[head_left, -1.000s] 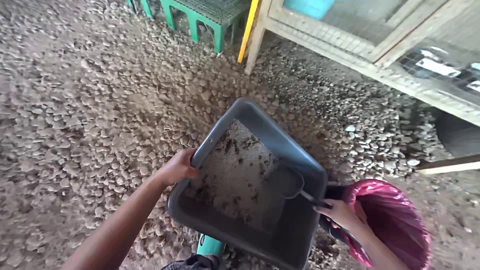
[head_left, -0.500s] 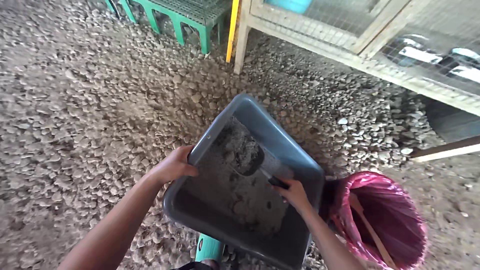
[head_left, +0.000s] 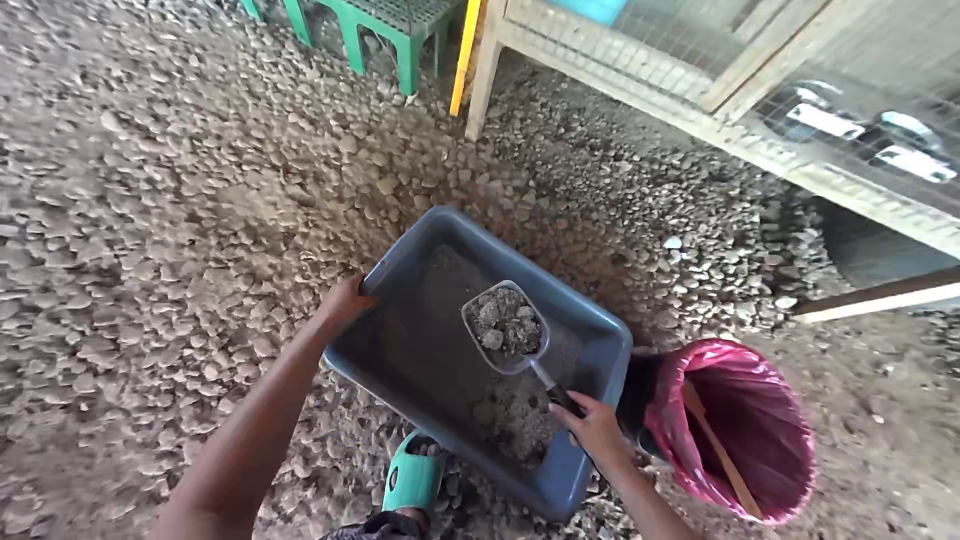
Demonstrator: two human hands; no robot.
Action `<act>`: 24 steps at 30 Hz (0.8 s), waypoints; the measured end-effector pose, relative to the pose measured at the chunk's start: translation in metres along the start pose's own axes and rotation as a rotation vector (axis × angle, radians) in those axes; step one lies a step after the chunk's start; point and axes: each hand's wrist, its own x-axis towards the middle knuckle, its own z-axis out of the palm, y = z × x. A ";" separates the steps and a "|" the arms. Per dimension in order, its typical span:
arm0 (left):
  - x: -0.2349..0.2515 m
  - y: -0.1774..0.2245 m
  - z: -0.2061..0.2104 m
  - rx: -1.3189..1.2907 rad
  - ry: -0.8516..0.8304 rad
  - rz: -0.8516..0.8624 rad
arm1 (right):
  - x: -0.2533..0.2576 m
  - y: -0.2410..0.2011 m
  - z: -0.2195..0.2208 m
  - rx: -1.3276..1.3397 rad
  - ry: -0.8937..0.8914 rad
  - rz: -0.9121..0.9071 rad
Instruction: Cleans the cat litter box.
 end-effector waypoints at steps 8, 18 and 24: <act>-0.125 -0.048 0.114 0.082 0.580 0.375 | -0.008 0.008 -0.005 0.012 0.031 -0.030; -0.021 -0.011 0.072 0.239 0.348 0.522 | -0.021 0.006 -0.018 -0.087 0.142 -0.009; -0.038 0.018 0.102 -0.494 0.367 0.165 | -0.029 0.020 -0.022 -0.078 0.149 0.033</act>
